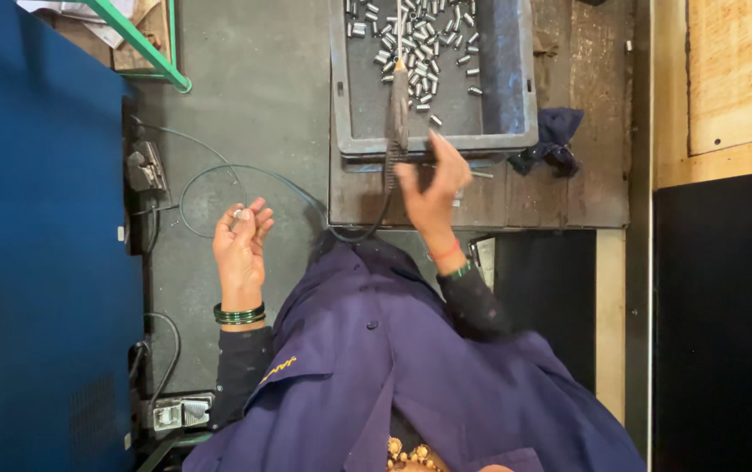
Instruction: The person operates a lathe machine, adjusting the workpiece and machine controls, then removes small machined metal parts and places them into a bin. They use a hand tool on the parts and wipe a part with a cloth.
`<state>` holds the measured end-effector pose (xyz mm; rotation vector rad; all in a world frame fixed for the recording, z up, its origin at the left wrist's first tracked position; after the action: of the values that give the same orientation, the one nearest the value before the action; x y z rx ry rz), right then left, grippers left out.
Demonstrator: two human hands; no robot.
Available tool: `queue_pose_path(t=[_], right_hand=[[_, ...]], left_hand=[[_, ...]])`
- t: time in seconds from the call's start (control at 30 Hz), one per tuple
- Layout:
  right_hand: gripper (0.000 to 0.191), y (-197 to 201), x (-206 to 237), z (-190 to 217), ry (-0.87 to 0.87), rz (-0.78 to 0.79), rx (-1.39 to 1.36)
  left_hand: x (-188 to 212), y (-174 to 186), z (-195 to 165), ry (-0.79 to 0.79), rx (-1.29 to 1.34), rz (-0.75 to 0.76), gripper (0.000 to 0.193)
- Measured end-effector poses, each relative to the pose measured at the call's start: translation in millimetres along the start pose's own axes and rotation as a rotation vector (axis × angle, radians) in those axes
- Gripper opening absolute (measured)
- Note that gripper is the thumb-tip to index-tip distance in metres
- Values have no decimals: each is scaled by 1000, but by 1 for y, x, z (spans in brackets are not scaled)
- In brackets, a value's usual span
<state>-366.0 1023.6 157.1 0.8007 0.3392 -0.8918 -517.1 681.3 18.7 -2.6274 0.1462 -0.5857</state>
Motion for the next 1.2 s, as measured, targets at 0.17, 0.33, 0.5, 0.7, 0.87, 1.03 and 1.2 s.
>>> queue_pose_path(t=[0.17,0.33,0.5,0.7,0.87,1.03,1.2], right_hand=[[38,23,46,-98,-244,63,280],[63,2,81,-153,-351,308,404],[83,-4,71,-167,-358,179,256],[45,-4,59,-129,-177,223,291],[32,28,61,-76,-768,161,-369],[26,18,34,34,-500,295,-494],[22,-1,26,89,-258,328,-386]], left_hand=[[5,-1,1,10,-68,-8,30],[6,-18,5,25,-72,70,33],[14,-41,14,18,-167,102,33],[26,-58,22,41,-244,189,29],[40,-73,16,84,-271,289,29],[68,-127,28,189,-395,501,29],[91,-162,22,114,-479,682,25]])
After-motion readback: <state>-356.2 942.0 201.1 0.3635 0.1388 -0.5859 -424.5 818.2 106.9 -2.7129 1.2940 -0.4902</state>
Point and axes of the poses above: each hand's wrist, its own x-axis away from the middle knuckle, its own y-axis out of the back of the hand, z = x × y, the point moved 9 cm from there along -x, towards the middle knuckle, and after that the axes turned 7 degrees about -x, right-handed, at the moved point
